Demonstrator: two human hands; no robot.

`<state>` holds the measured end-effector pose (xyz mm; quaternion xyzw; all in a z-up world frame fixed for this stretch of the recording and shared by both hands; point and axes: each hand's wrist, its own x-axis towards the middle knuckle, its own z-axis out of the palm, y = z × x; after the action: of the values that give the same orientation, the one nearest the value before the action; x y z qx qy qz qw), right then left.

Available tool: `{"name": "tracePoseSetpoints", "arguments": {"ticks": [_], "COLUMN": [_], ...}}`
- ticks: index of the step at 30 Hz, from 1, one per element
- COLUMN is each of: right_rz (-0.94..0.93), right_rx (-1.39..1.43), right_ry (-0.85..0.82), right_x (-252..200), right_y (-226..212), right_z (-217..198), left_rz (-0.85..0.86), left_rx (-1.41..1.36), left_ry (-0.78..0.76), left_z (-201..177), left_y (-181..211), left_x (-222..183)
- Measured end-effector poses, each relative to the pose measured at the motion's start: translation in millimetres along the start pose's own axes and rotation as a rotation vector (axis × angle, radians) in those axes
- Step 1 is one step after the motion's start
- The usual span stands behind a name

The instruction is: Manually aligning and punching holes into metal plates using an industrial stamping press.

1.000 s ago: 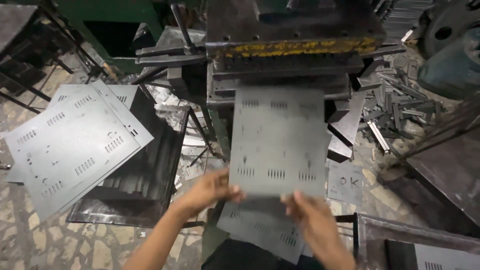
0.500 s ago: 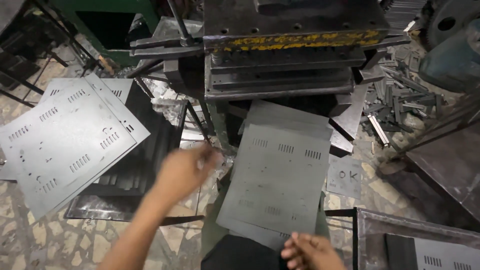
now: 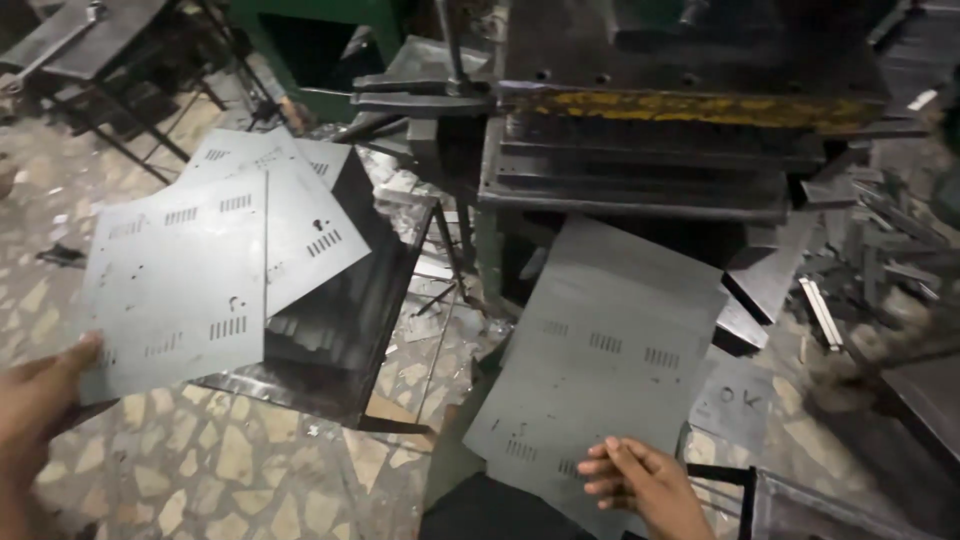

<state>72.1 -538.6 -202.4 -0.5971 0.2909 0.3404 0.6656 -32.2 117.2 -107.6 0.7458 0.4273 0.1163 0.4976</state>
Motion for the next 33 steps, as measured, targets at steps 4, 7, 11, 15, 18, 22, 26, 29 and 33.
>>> {"name": "tracePoseSetpoints", "arguments": {"ticks": [4,7,11,15,18,22,26,29,33], "right_rz": [0.02,-0.029,-0.167,-0.699,-0.475,-0.607,-0.64,-0.63,-0.545], "right_rx": [-0.012,-0.002,-0.069,0.191,0.201,0.41,0.483,0.431,0.568], "right_ry": [-0.051,-0.059,-0.228,-0.621,0.045,0.1,0.061,0.078,0.063], "right_x": [26.5,14.3,5.6,1.8,-64.5,-54.0,-12.0,23.6,102.9], "right_y": [23.4,27.7,49.9,81.8,0.0,-76.7,-148.7,-194.5,-236.6], "right_z": [-13.9,-2.1,19.6,32.4,68.0,55.2,41.3,40.3,14.9], "left_rz": [1.226,1.216,0.748,-0.228,-0.172,-0.146,-0.202,-0.174,-0.121], "left_rx": [0.686,0.583,0.531,-0.286,-0.615,-0.5,-0.776,-0.912,-0.912], "left_ry": [0.025,-0.034,-0.148,-0.394,-0.562,-0.65,-0.727,-0.697,-0.627], "left_z": [-33.4,-31.2,77.7,218.7,289.9,338.8,385.7,415.5,451.5], "left_y": [-15.0,-26.9,32.1,122.8,133.2,179.0,203.7,208.2,214.6], "left_x": [-58.9,-51.0,-94.2,-197.4,-219.5,-226.4,-205.8,-188.9,-170.2]}}
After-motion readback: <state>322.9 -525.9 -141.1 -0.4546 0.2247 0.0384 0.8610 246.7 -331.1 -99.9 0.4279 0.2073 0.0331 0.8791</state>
